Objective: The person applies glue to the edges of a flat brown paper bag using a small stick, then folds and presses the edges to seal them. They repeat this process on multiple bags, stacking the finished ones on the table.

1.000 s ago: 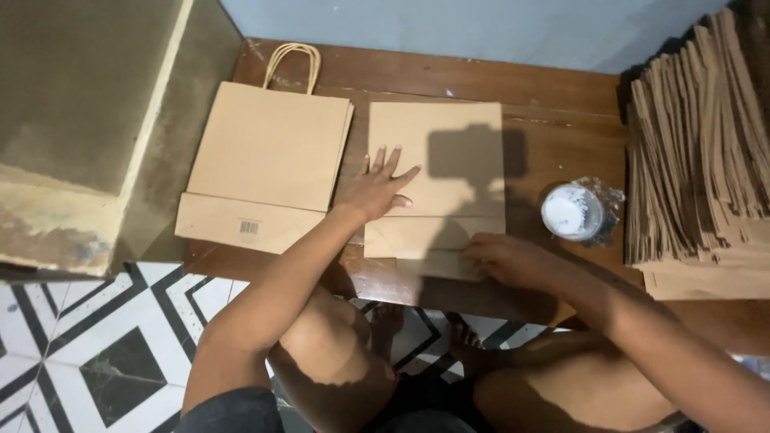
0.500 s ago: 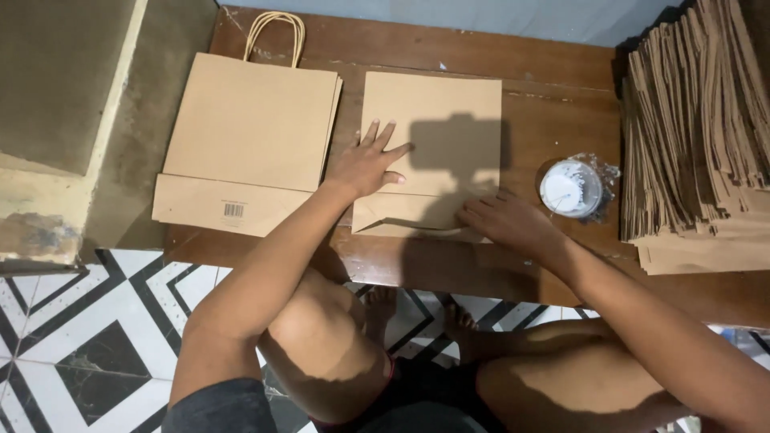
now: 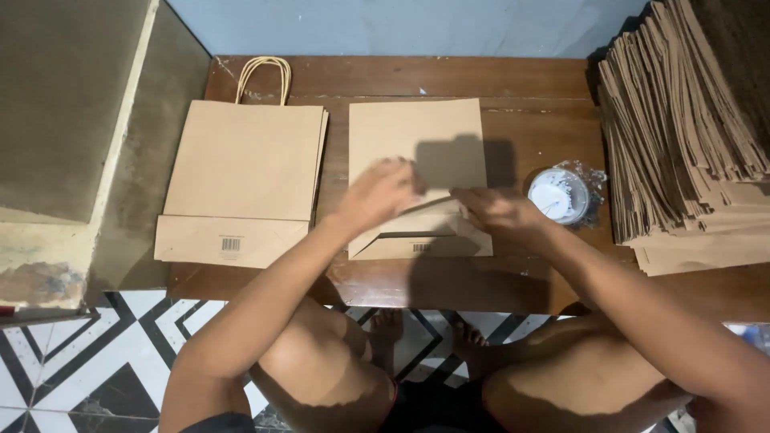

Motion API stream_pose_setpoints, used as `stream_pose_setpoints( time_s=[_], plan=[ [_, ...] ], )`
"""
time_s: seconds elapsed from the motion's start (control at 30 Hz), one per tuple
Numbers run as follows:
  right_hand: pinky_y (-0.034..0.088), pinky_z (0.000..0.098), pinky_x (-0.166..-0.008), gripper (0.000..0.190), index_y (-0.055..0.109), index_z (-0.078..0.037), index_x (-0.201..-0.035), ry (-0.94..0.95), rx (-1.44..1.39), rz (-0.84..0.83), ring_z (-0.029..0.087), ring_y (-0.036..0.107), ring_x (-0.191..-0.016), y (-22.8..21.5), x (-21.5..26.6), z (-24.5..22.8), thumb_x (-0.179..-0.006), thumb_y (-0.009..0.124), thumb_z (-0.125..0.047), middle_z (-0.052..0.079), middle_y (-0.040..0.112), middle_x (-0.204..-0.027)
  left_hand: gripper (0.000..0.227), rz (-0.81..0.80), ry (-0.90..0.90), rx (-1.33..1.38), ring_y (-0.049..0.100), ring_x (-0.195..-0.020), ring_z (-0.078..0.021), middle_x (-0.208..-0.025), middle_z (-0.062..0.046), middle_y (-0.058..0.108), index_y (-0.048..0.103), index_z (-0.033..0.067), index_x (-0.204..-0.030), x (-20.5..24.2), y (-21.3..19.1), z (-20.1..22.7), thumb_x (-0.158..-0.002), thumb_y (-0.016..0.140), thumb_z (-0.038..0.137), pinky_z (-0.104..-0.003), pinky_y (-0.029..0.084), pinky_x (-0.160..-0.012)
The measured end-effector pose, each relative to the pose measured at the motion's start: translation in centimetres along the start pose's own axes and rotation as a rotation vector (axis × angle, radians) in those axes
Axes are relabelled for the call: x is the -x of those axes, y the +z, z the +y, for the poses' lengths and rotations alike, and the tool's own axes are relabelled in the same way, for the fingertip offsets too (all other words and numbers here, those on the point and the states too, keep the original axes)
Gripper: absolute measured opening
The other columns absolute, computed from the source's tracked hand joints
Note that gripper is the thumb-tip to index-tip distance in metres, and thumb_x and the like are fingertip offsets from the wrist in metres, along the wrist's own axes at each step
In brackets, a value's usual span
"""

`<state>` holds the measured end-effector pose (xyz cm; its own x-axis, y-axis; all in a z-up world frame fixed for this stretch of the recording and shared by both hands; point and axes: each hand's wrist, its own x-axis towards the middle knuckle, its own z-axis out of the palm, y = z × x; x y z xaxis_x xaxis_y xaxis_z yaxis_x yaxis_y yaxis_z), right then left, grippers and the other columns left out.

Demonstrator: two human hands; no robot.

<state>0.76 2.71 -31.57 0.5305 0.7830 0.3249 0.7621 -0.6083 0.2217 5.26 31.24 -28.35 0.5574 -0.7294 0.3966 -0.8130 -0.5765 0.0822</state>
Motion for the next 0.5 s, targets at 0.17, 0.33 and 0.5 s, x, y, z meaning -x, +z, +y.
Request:
stream_pose_setpoints(
  time_s=[0.17, 0.33, 0.5],
  plan=[
    [0.052, 0.0229, -0.064, 0.018, 0.066, -0.025, -0.103, 0.214, 0.069, 0.018, 0.011, 0.068, -0.076, -0.9, -0.7, 0.5, -0.100, 0.059, -0.041, -0.007, 0.065, -0.088, 0.014, -0.335, 0.126, -0.045, 0.076, -0.077, -0.0263, -0.104, 0.009, 0.068, 0.060, 0.0326, -0.107, -1.5, 0.2, 4.9, -0.095, 0.062, 0.040, -0.043, 0.063, -0.068],
    [0.050, 0.0319, -0.081, 0.052, 0.070, -0.020, -0.111, 0.748, -0.342, -0.248, 0.020, 0.067, -0.096, -9.5, -5.3, 0.9, -0.095, 0.048, -0.065, 0.002, 0.070, -0.103, 0.020, -0.395, 0.108, 0.083, 0.074, -0.081, -0.0296, -0.101, 0.004, 0.063, 0.060, 0.0277, -0.108, -1.6, 2.7, 4.7, -0.091, 0.069, 0.032, -0.044, 0.063, -0.068],
    [0.054, 0.0432, -0.098, 0.046, 0.066, -0.021, -0.137, 0.746, -0.484, -0.439, 0.028, 0.067, -0.120, -11.3, -0.7, 5.5, -0.099, 0.060, -0.047, 0.008, 0.071, -0.127, 0.050, -0.444, 0.098, 0.188, 0.061, -0.115, -0.0283, -0.123, -0.004, 0.061, 0.061, 0.0237, -0.123, -1.3, 0.6, 4.9, -0.080, 0.072, 0.047, -0.047, 0.059, -0.085]
  ],
)
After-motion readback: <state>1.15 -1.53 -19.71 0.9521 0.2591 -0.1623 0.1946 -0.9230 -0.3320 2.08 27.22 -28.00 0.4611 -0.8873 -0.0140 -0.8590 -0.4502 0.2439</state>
